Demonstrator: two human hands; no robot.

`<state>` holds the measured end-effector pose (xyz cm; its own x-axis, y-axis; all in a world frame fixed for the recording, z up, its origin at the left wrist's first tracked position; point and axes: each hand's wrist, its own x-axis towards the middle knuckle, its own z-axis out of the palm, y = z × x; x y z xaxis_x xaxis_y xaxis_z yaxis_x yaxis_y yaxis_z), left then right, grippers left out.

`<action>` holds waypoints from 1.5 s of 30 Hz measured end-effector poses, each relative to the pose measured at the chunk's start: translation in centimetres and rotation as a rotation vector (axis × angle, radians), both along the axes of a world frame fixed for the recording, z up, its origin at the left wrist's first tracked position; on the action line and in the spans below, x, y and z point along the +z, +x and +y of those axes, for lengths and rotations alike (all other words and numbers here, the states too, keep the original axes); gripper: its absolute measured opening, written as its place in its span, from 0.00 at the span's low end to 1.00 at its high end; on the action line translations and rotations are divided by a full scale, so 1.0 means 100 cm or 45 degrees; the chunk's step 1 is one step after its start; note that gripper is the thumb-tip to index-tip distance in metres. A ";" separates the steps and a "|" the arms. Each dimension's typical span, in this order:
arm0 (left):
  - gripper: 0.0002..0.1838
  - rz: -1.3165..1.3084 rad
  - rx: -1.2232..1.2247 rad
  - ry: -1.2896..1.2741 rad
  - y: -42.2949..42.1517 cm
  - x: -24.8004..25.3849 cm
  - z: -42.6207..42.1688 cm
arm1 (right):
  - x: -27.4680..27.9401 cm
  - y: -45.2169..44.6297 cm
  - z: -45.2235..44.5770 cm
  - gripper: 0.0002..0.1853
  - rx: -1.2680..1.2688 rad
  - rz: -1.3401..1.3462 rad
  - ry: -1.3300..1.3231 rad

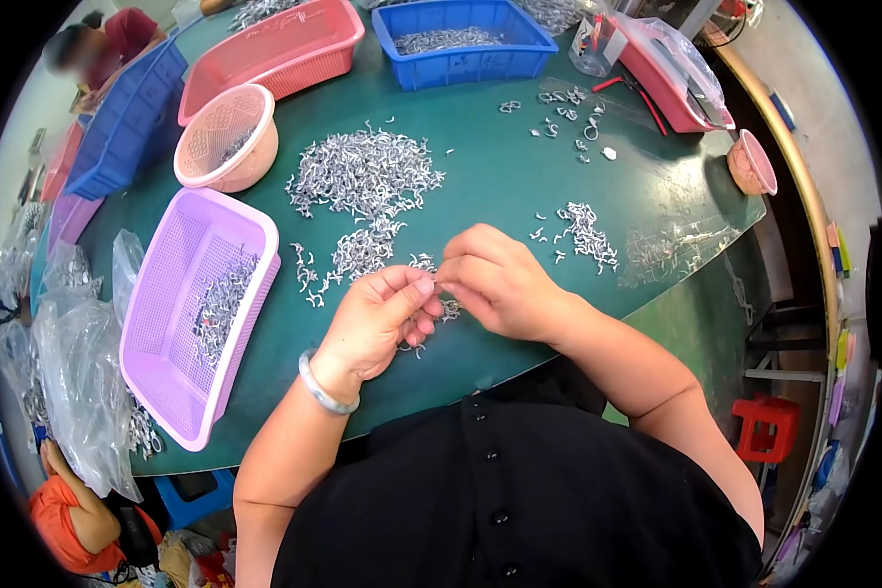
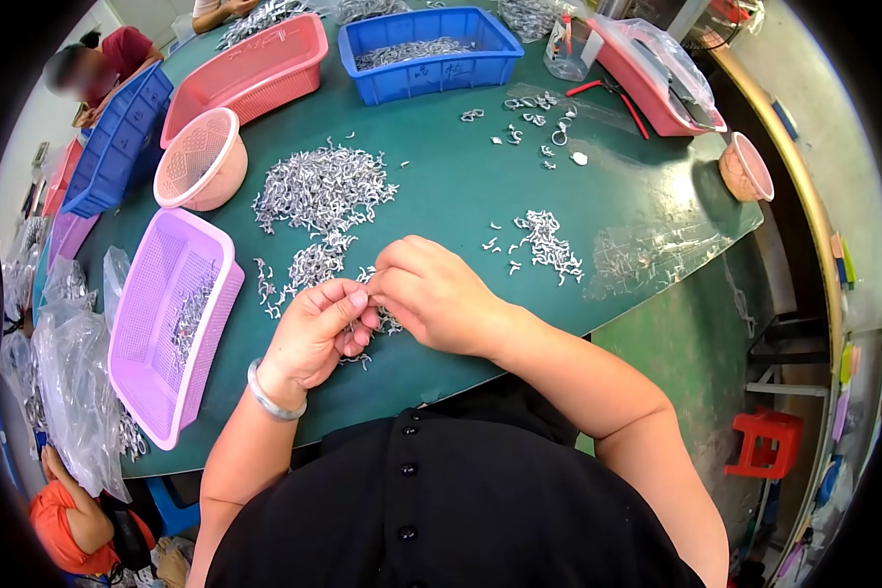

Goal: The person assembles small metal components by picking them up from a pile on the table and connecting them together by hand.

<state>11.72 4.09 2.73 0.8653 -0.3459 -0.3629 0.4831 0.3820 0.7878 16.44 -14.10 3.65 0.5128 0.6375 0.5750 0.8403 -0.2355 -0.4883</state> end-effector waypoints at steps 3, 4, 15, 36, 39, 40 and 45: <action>0.07 -0.010 0.009 -0.039 0.001 0.001 0.001 | -0.005 0.000 -0.004 0.08 -0.038 0.116 0.040; 0.06 -0.014 0.009 -0.046 0.001 0.001 0.002 | -0.005 0.000 -0.008 0.08 -0.041 0.160 -0.012; 0.06 -0.030 0.011 -0.139 0.002 -0.001 0.001 | -0.019 -0.005 -0.018 0.03 0.011 0.054 -0.330; 0.07 0.014 0.062 -0.284 0.006 0.001 0.007 | -0.015 -0.004 -0.016 0.03 0.006 0.352 -0.086; 0.06 -0.002 0.077 -0.234 0.004 -0.002 0.006 | -0.011 -0.004 -0.015 0.02 0.025 0.390 -0.012; 0.05 -0.016 0.075 -0.213 0.004 -0.003 0.006 | -0.010 -0.004 -0.014 0.03 0.030 0.392 0.013; 0.05 0.004 0.057 -0.090 0.004 -0.001 0.004 | -0.008 -0.003 -0.011 0.03 0.040 0.374 0.071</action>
<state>12.08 4.47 2.59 0.8792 -0.3317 -0.3420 0.4670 0.4578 0.7565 16.18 -15.22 2.82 0.6430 0.6273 0.4392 0.6674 -0.1777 -0.7232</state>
